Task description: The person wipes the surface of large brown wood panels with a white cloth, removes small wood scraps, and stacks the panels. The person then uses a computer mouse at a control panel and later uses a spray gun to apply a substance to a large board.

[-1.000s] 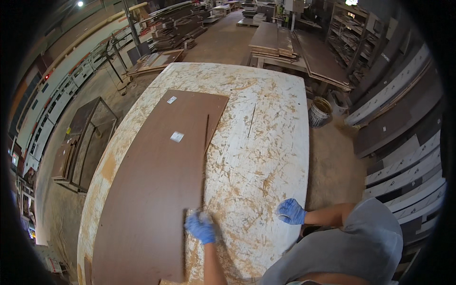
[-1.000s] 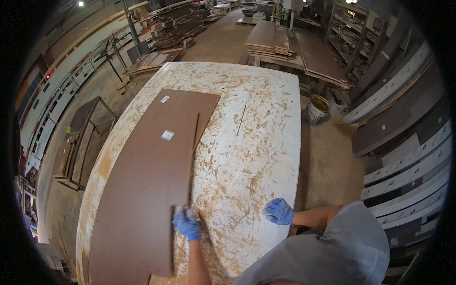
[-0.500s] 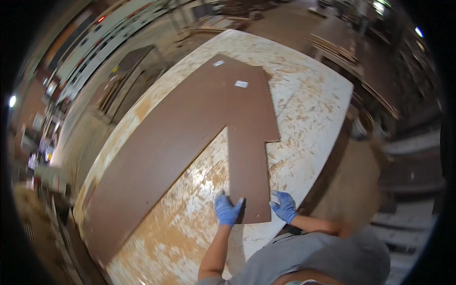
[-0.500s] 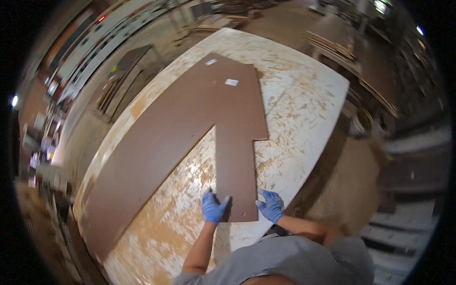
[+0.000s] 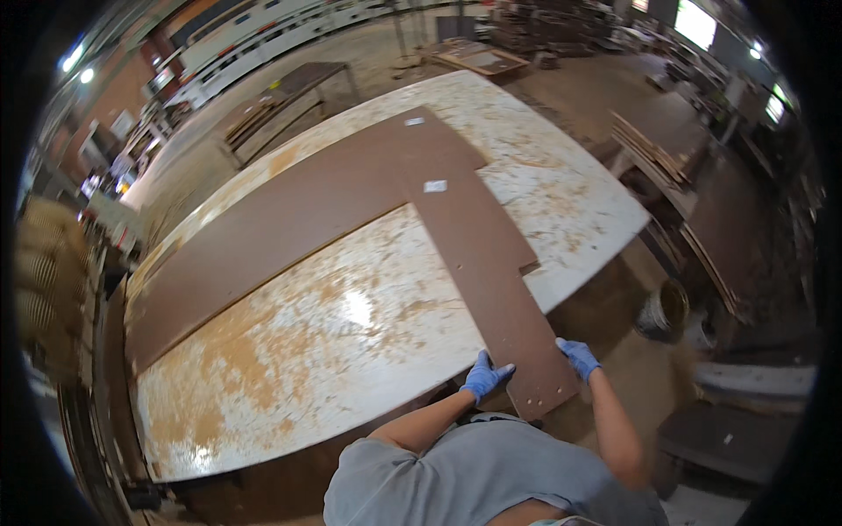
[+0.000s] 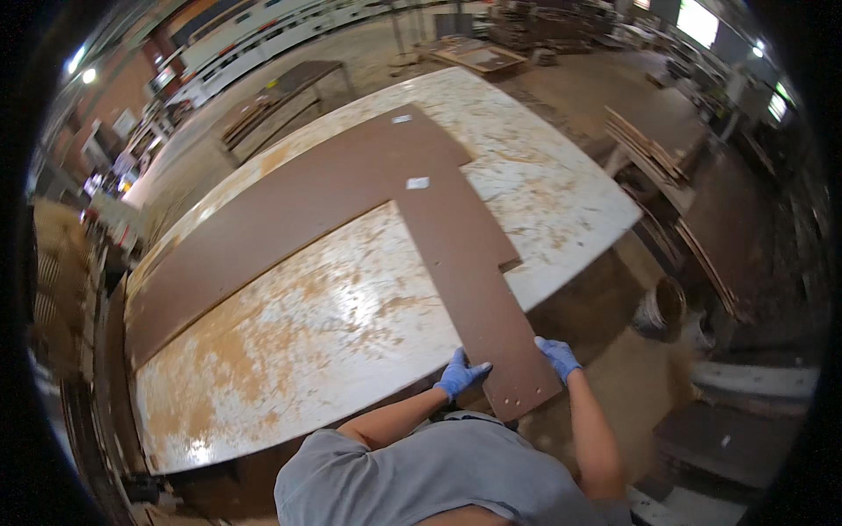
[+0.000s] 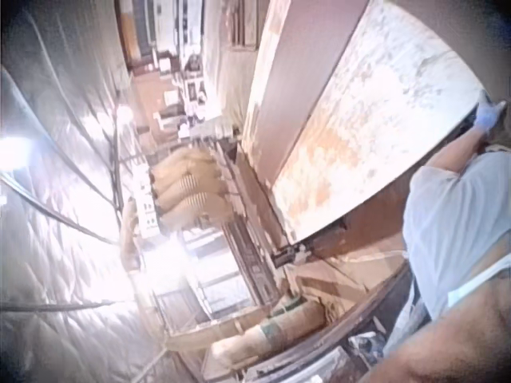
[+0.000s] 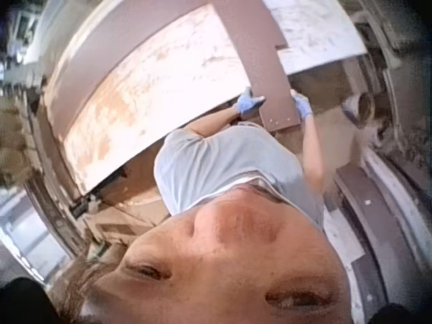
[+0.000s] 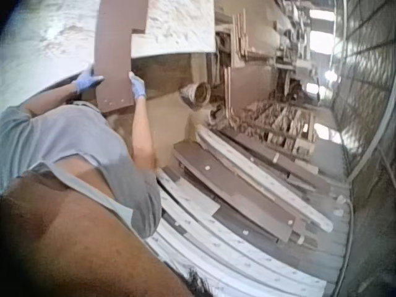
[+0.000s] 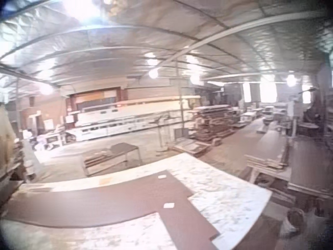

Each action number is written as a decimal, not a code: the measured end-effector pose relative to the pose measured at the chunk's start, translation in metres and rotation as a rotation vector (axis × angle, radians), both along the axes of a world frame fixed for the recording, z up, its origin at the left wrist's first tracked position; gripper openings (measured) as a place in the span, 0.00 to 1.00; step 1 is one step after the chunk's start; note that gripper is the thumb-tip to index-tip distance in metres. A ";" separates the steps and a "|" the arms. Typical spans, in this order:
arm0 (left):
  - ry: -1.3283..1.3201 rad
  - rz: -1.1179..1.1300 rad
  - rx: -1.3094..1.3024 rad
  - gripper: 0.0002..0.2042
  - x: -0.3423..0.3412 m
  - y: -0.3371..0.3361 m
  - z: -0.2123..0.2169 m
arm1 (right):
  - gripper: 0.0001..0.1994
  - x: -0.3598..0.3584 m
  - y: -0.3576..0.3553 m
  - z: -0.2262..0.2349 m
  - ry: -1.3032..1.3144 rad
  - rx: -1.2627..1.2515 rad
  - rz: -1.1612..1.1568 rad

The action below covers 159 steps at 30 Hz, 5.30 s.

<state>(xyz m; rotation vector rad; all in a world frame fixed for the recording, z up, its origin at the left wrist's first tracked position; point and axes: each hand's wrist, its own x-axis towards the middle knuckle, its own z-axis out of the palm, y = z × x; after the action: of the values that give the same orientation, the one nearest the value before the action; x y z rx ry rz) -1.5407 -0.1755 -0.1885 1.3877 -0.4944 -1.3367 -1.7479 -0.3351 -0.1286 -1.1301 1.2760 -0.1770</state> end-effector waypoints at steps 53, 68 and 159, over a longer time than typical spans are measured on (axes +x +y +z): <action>-0.667 0.824 0.264 0.19 -0.133 -0.410 0.037 | 0.14 -0.068 -0.783 -0.010 -0.271 -0.671 0.311; -1.505 0.598 0.470 0.24 0.179 -0.434 0.063 | 0.21 0.365 -0.509 0.026 0.357 -1.118 1.129; 0.281 1.257 0.099 0.34 -0.160 -0.089 0.022 | 0.32 -0.392 -0.345 -0.026 -0.573 0.276 -1.265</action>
<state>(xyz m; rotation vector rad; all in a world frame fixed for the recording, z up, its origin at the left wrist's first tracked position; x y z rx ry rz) -1.7011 -0.2646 -0.1663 1.1743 0.5945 -0.4715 -2.1394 -0.6800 -0.1550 0.1175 1.2532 -1.1294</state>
